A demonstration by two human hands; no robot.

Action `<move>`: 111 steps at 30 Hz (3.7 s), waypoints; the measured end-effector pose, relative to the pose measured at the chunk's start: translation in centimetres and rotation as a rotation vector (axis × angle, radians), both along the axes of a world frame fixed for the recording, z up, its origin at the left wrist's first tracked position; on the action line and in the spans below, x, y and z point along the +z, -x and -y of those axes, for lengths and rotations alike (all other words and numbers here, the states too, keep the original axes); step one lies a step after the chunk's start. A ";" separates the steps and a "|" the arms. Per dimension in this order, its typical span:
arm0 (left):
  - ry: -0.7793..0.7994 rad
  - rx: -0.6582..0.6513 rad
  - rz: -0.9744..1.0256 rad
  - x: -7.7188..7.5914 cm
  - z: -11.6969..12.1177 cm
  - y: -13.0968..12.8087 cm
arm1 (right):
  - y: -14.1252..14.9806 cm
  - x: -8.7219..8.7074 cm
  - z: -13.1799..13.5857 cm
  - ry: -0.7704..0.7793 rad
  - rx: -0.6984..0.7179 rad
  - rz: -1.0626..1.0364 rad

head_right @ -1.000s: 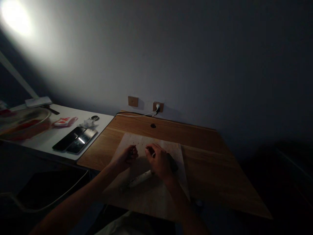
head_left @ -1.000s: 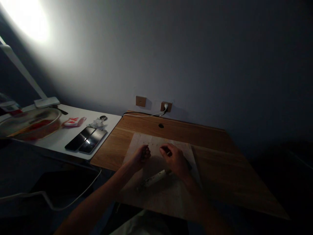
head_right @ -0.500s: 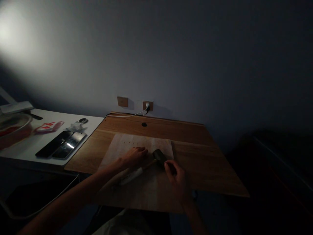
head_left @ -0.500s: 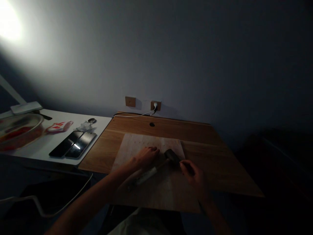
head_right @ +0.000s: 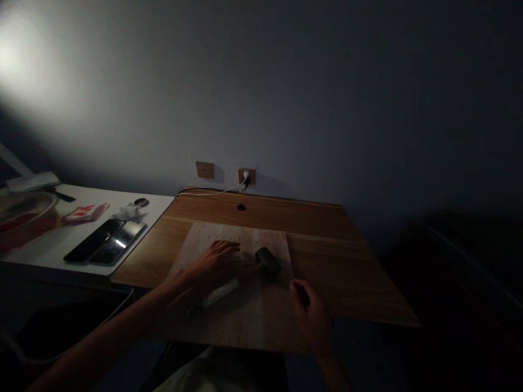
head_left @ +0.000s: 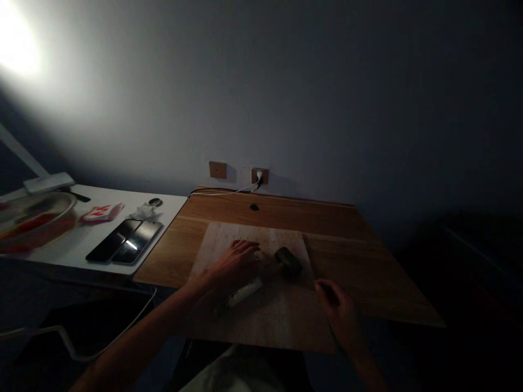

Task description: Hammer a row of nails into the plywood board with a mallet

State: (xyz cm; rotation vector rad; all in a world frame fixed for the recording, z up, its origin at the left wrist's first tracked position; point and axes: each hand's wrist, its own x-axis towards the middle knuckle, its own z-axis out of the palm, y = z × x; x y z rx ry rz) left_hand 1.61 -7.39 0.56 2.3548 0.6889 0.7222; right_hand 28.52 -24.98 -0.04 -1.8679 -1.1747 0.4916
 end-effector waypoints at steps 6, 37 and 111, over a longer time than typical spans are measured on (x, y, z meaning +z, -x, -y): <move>-0.279 0.207 -0.141 -0.7 2.3 6.3 | -1.7 -0.7 0.5 0.047 -0.016 0.022; -0.451 0.286 -0.449 -2.4 7.6 13.6 | -1.5 -2.8 0.9 0.128 -0.018 -0.014; -0.222 0.491 -0.386 -0.3 7.3 11.9 | -3.1 -1.0 0.3 0.195 -0.021 -0.041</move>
